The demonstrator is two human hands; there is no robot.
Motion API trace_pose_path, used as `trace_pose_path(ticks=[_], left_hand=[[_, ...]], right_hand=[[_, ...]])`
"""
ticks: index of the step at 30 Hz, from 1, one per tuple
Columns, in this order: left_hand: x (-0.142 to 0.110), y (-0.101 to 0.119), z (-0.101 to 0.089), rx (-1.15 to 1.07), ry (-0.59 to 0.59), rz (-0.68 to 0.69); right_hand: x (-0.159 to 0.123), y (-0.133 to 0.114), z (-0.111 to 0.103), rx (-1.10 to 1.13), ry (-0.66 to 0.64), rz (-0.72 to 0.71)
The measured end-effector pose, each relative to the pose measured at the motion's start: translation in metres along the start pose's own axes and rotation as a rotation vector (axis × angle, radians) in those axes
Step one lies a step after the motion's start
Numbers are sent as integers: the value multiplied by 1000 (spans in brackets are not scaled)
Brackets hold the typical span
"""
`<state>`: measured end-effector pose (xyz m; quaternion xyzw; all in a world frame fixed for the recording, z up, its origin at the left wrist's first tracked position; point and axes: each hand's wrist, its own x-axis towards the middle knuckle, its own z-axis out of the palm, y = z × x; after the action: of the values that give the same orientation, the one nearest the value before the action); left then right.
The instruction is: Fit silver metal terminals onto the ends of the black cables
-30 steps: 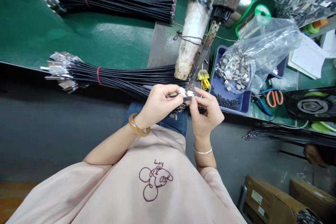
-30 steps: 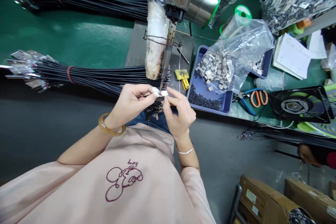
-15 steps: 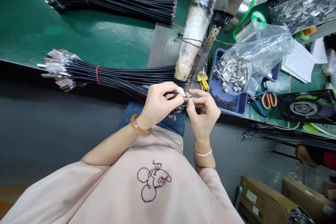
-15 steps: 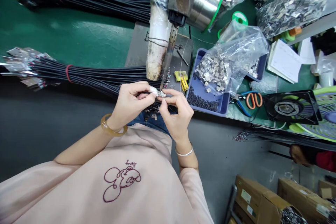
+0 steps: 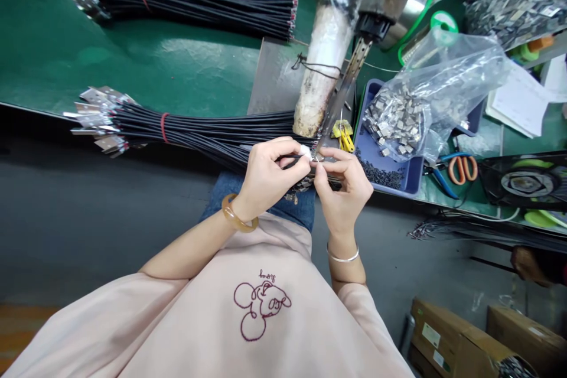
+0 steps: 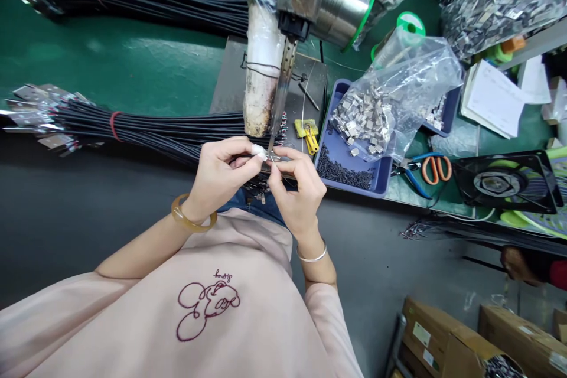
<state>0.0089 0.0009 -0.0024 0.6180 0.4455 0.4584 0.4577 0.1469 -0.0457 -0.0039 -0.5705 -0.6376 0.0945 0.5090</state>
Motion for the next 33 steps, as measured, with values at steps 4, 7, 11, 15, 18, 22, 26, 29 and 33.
trace_pose_path(ticks=[4, 7, 11, 15, 18, 22, 26, 29, 33], left_hand=[[2, 2, 0, -26, 17, 28], [2, 4, -1, -11, 0, 23], [2, 5, -1, 25, -31, 5], [2, 5, 0, 6, -22, 3], [2, 4, 0, -1, -15, 0], [1, 3, 0, -8, -4, 2], [2, 4, -1, -24, 13, 16], [3, 5, 0, -12, -1, 12], [3, 6, 0, 14, -36, 12]], right_hand=[[2, -2, 0, -49, 8, -48], [0, -2, -1, -64, -1, -80], [-3, 0, -3, -59, -15, -105], [-5, 2, -2, 9, 2, -48], [-5, 2, 0, 32, 9, 12], [-3, 0, 1, -3, 14, 9], [0, -3, 1, -26, 24, -36], [-1, -3, -1, -29, 25, -57], [-5, 0, -6, -25, -15, -57]])
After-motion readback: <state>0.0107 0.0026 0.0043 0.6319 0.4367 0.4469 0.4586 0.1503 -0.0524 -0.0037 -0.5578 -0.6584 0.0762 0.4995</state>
